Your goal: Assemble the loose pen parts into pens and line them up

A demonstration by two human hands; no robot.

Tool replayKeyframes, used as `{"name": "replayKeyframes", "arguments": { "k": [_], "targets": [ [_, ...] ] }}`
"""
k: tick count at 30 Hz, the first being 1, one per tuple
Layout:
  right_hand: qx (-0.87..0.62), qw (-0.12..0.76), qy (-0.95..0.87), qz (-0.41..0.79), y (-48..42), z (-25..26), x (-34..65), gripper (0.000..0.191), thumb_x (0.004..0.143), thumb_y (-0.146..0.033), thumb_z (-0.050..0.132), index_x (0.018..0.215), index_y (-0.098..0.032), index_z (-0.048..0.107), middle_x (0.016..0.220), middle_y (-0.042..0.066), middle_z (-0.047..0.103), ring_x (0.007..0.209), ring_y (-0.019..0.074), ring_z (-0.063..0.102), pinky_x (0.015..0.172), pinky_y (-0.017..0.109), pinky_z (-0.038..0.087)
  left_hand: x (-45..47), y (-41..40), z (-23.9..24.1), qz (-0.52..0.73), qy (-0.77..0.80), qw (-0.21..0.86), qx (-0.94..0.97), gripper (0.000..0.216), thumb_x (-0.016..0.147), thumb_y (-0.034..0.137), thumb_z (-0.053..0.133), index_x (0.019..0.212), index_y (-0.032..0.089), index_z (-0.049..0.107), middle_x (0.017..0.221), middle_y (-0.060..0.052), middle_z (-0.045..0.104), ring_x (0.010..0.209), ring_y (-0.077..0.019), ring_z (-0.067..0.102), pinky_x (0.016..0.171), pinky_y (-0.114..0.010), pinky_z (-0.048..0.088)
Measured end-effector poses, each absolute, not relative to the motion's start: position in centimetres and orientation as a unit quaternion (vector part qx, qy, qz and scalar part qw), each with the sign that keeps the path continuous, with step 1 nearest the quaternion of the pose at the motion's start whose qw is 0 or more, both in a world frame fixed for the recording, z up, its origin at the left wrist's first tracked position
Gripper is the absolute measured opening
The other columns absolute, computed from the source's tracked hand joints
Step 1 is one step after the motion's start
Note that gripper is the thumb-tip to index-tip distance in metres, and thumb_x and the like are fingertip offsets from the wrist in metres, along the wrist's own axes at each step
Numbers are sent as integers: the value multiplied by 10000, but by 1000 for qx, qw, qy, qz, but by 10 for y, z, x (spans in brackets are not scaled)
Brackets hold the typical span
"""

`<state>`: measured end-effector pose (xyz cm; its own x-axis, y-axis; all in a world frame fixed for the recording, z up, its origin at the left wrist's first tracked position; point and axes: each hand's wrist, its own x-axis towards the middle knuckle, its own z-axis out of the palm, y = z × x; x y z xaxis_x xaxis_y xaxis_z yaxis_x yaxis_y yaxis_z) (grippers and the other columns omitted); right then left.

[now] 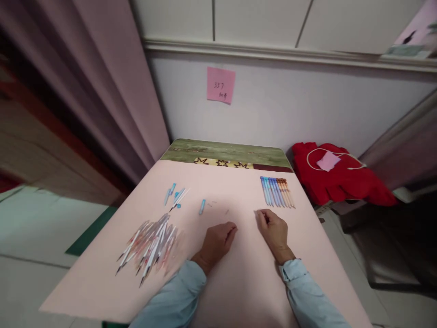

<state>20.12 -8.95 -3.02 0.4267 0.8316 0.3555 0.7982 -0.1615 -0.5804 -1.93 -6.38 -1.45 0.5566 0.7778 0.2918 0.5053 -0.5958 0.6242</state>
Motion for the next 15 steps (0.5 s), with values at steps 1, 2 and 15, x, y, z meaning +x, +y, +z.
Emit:
{"name": "replayKeyframes", "arguments": {
  "k": [1,2,15],
  "targets": [
    [-758,353,-549,15,-90,-31,201,358,920,-471,499,866,-217,745,711,27,720,604,155,613,595,242,355,-18,-66,-15,266,355,232,865,262,977,337,416,935,216,644,813,-64,707,752,-182,660,701,-289,475],
    [-754,345,-559,8,-91,-32,200,359,925,-469,495,873,-217,746,734,32,729,612,155,618,596,240,353,-17,-69,-15,259,334,221,879,260,977,337,422,929,212,645,816,-67,706,759,-184,659,694,-290,475],
    [-752,294,-587,-56,-96,-35,196,349,928,-438,491,878,-214,754,755,33,740,578,131,574,565,242,274,-14,-81,-23,176,257,67,948,254,989,292,421,821,174,572,817,-68,617,736,-179,587,631,-310,445]
  ]
}}
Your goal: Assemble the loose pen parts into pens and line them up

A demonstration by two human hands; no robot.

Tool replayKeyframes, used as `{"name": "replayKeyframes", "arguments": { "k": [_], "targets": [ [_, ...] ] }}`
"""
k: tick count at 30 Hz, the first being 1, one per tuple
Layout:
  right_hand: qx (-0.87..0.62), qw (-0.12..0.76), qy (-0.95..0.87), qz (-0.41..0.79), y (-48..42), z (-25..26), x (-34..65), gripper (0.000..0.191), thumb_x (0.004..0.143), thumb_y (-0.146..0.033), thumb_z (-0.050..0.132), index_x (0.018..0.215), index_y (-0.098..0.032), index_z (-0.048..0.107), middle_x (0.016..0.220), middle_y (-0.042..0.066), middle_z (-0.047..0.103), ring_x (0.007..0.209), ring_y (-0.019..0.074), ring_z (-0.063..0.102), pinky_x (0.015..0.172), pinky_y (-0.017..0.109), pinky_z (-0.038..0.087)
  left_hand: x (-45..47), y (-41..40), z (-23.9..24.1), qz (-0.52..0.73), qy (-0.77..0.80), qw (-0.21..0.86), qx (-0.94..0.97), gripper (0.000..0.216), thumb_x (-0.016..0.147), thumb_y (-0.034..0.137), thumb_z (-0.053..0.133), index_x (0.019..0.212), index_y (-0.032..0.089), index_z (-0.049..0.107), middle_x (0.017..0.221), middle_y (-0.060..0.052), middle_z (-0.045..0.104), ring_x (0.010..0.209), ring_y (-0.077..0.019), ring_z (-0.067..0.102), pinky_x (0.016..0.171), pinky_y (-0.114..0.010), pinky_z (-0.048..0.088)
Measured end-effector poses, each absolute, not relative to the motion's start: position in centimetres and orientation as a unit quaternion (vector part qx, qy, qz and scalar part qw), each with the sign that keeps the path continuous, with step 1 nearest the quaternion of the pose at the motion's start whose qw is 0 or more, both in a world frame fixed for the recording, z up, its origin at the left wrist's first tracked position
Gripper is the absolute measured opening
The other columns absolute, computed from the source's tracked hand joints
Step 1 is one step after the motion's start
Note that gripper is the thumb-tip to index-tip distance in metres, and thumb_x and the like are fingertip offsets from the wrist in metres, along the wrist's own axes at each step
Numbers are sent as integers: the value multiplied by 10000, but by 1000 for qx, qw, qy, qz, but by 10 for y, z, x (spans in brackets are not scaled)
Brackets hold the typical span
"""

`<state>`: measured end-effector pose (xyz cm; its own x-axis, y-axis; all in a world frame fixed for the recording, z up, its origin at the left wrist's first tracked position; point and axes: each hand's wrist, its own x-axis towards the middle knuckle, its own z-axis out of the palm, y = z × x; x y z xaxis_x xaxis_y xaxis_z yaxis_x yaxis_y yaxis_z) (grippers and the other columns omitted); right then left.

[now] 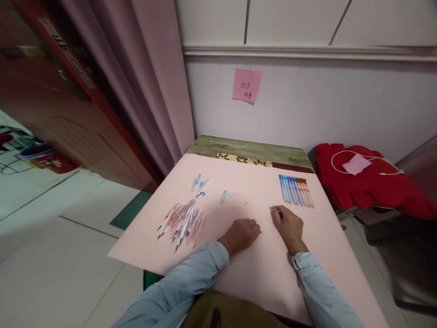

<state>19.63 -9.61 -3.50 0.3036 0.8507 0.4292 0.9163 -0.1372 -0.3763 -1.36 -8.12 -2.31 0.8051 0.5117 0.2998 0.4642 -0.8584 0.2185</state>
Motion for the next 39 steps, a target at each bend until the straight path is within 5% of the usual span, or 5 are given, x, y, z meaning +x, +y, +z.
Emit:
{"name": "replayKeyframes", "arguments": {
  "k": [7,13,21,39],
  "targets": [
    [-749,296,-589,-59,-97,-36,196,391,920,-473,474,892,-207,760,791,45,751,611,152,610,570,252,301,-21,-94,2,119,303,151,934,94,918,256,545,922,178,597,948,-83,633,844,-207,614,681,-318,484],
    [-756,310,-574,-55,-98,-38,197,404,921,-500,473,885,-216,760,778,39,749,632,154,635,583,245,347,-81,-80,52,267,431,309,805,76,835,264,613,821,207,661,811,-21,661,663,-142,585,626,-267,444],
    [-758,333,-559,-38,-97,-34,198,389,909,-510,506,904,-218,762,817,41,763,689,187,683,614,252,408,-210,9,55,272,694,150,649,87,733,283,625,698,209,653,737,-15,659,652,-159,555,608,-262,361],
    [-778,347,-523,0,-96,-34,202,355,881,-498,555,895,-215,769,752,26,750,656,192,683,608,257,436,-171,42,28,38,745,189,639,92,739,228,621,772,208,705,888,-76,728,810,-214,635,614,-288,360]
  ]
}}
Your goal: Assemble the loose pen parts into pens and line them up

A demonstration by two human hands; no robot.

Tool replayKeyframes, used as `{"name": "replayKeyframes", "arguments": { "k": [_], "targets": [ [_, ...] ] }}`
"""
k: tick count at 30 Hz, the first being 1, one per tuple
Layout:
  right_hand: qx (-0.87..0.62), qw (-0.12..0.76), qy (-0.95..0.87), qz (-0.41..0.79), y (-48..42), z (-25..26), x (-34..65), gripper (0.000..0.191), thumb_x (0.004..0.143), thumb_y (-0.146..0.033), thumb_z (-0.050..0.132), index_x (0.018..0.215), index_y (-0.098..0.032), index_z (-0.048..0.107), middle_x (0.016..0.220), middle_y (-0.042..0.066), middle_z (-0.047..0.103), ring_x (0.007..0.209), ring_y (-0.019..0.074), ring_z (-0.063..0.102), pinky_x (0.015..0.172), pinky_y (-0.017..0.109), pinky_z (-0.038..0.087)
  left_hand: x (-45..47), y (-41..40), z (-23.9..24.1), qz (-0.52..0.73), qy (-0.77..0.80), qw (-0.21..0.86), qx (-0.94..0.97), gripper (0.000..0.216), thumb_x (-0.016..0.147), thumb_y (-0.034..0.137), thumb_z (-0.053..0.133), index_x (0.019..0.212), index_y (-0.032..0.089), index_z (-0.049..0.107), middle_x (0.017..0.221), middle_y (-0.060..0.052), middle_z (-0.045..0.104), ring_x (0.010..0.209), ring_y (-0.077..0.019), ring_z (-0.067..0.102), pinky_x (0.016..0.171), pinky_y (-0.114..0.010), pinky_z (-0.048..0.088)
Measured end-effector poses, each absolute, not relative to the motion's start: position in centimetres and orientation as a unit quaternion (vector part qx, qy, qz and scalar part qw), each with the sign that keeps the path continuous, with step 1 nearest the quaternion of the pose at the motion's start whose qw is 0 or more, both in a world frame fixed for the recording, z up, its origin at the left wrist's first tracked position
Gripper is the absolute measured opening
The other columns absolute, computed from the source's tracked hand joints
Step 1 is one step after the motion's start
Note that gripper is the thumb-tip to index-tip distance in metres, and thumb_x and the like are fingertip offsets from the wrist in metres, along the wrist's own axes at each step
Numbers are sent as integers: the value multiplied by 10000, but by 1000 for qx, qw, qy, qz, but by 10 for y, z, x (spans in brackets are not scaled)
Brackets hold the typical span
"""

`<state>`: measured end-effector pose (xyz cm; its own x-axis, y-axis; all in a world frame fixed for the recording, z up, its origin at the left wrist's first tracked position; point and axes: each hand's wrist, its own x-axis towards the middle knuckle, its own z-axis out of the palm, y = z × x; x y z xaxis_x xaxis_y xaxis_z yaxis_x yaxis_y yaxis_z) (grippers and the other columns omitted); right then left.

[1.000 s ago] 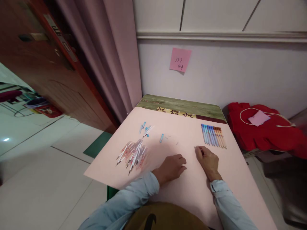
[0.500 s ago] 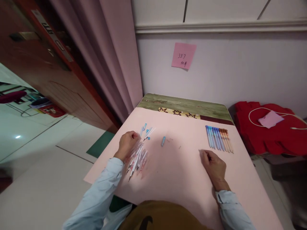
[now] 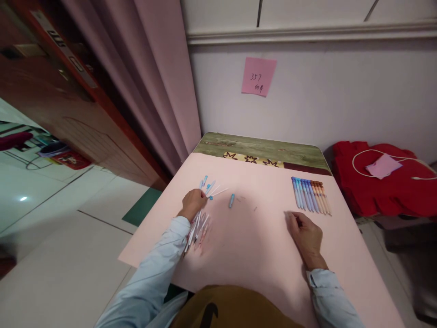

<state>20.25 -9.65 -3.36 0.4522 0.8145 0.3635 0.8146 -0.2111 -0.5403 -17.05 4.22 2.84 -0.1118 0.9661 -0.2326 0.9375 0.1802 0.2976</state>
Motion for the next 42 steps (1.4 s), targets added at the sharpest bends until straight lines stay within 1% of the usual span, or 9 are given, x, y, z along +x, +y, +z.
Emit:
{"name": "replayKeyframes", "arguments": {
  "k": [7,10,14,19,23,28,31,36,42],
  "targets": [
    [-719,394,-571,-34,-98,-23,177,304,931,-418,548,908,-189,748,819,43,754,665,166,682,629,248,480,-169,19,49,83,714,87,690,170,873,295,531,876,199,671,949,-86,696,871,-235,637,702,-312,404],
    [-616,422,-665,-29,-97,-8,132,242,961,-316,541,1073,-201,723,989,64,749,748,140,689,689,230,519,-158,-6,61,96,639,50,761,173,908,264,493,905,194,651,951,-81,672,888,-226,629,723,-312,410],
    [-530,377,-757,-61,-93,1,81,337,958,-251,562,1287,-265,634,1245,86,675,905,166,689,797,270,543,-133,-43,65,78,512,104,849,103,892,230,545,906,193,641,891,-61,657,843,-207,618,719,-309,410],
    [-480,350,-802,-61,-96,-17,80,315,958,-133,515,1219,-224,668,1086,79,733,922,184,689,826,295,540,-123,-58,55,96,439,157,879,80,881,214,568,905,192,641,881,-48,654,834,-190,610,702,-294,406],
    [-497,389,-774,-46,-102,-31,98,291,973,-142,477,1185,-203,667,1086,81,732,972,187,692,862,298,543,-136,-18,49,139,465,231,843,148,859,344,634,889,202,659,867,-26,665,771,-159,604,680,-267,414],
    [-606,443,-660,-14,-104,-35,107,213,992,-295,497,1078,-174,650,927,68,759,760,164,724,711,249,540,-149,63,45,153,684,81,709,191,861,314,575,938,178,685,962,-95,671,940,-229,610,803,-319,426],
    [-642,449,-621,25,-104,-36,108,248,1008,-347,453,1053,-167,617,842,53,758,635,146,707,588,221,496,-145,91,36,91,699,104,701,192,796,332,633,905,189,703,1039,-117,674,1026,-268,601,849,-341,428],
    [-644,447,-619,53,-102,-36,108,261,999,-373,446,1039,-164,599,757,37,730,597,142,682,568,212,474,-134,106,28,82,703,128,695,115,731,247,662,791,158,702,989,-164,695,999,-303,621,845,-375,443],
    [-624,479,-613,73,-99,-32,107,259,994,-352,454,1048,-169,629,888,77,740,689,151,690,645,231,512,-111,78,54,189,652,181,712,154,809,313,610,884,193,673,992,-85,704,931,-208,632,802,-309,466]
  ]
}}
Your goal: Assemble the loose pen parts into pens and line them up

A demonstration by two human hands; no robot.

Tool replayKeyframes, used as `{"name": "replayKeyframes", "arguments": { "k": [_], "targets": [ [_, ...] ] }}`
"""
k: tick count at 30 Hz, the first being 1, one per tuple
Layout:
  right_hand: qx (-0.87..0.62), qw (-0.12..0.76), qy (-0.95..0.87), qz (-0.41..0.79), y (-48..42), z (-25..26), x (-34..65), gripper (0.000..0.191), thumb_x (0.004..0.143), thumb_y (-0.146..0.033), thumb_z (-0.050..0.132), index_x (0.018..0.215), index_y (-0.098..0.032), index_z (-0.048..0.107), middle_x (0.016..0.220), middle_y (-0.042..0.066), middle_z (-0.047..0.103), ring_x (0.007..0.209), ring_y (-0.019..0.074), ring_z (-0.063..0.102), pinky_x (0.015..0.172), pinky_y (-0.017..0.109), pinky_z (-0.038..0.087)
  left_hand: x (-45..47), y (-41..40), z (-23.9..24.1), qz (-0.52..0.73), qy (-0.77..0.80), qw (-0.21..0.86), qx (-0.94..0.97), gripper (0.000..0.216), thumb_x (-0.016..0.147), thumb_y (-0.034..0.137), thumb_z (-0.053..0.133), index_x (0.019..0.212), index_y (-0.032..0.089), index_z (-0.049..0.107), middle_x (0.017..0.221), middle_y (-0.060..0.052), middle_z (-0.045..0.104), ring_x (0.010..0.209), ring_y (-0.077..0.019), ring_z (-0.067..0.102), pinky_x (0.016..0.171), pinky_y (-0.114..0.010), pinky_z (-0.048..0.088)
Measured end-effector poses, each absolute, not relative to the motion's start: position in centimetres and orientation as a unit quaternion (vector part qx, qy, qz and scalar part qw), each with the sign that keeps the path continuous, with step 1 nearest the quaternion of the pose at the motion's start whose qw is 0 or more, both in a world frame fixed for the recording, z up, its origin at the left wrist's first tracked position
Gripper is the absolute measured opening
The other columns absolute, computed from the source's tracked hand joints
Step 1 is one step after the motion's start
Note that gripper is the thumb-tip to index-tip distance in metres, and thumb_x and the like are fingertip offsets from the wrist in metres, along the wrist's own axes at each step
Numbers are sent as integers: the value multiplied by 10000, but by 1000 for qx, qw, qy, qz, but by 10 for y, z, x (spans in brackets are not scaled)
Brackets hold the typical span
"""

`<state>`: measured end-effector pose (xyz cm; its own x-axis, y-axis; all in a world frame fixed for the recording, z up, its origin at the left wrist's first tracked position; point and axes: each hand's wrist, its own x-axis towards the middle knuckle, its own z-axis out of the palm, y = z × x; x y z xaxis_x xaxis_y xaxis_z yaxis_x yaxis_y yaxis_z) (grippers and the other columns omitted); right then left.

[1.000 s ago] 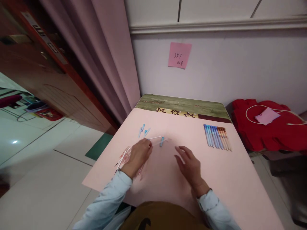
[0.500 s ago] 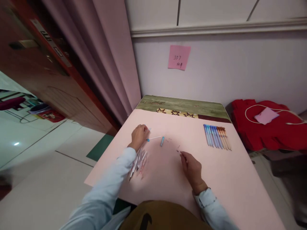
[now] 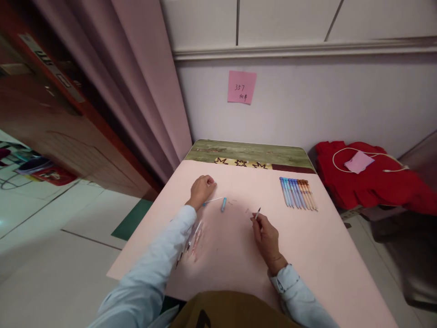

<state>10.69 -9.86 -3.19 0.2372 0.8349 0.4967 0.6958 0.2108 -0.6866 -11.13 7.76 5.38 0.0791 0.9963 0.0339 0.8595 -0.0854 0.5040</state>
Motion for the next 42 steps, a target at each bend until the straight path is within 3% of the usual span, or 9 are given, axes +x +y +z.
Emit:
{"name": "replayKeyframes", "arguments": {
  "k": [2,4,8,15,21,31,36,42],
  "targets": [
    [-616,484,-615,94,-98,-32,108,261,996,-349,464,1058,-172,646,914,80,745,708,147,697,663,227,522,-97,51,56,373,568,392,620,215,825,372,616,913,177,644,904,-74,711,747,-164,629,677,-280,479],
    [-615,483,-612,116,-100,-30,108,282,998,-350,464,1101,-165,650,844,60,745,661,135,692,635,213,520,-81,23,53,459,472,590,468,291,832,449,628,911,168,624,895,-84,721,639,-136,611,581,-258,473],
    [-626,476,-600,147,-111,-10,103,316,998,-357,452,1129,-159,661,718,23,715,594,125,675,597,200,508,-59,-14,40,482,429,732,218,201,830,301,692,770,119,633,806,-98,717,622,-96,613,539,-183,478],
    [-630,429,-633,134,-135,43,94,263,981,-307,470,1066,-215,702,929,46,755,740,157,707,665,228,520,-54,-9,50,532,404,740,84,96,885,115,618,791,112,634,813,-86,723,697,-104,674,636,-184,564],
    [-622,438,-638,115,-130,51,93,255,975,-310,485,1010,-214,718,930,55,756,773,171,713,690,244,533,-64,-10,55,550,401,729,68,69,870,125,644,801,122,641,802,-68,722,666,-91,659,614,-175,555],
    [-647,391,-647,97,-128,50,88,286,968,-343,479,971,-225,740,879,55,761,706,180,709,601,241,492,-68,-24,53,555,404,708,165,146,785,235,748,791,151,629,820,-43,723,716,-106,656,665,-209,530],
    [-658,401,-609,189,-131,47,89,289,929,-407,554,1096,-203,673,591,-20,663,497,137,620,520,219,460,-66,-40,43,525,420,721,170,211,753,280,777,817,150,624,812,-52,718,673,-106,642,646,-216,522],
    [-625,436,-560,324,-129,45,77,280,905,-447,598,1059,-214,613,596,-37,658,490,144,645,505,220,498,-59,-62,31,459,423,761,178,254,737,339,780,817,156,623,834,-65,709,715,-135,652,657,-243,523]
  ]
}}
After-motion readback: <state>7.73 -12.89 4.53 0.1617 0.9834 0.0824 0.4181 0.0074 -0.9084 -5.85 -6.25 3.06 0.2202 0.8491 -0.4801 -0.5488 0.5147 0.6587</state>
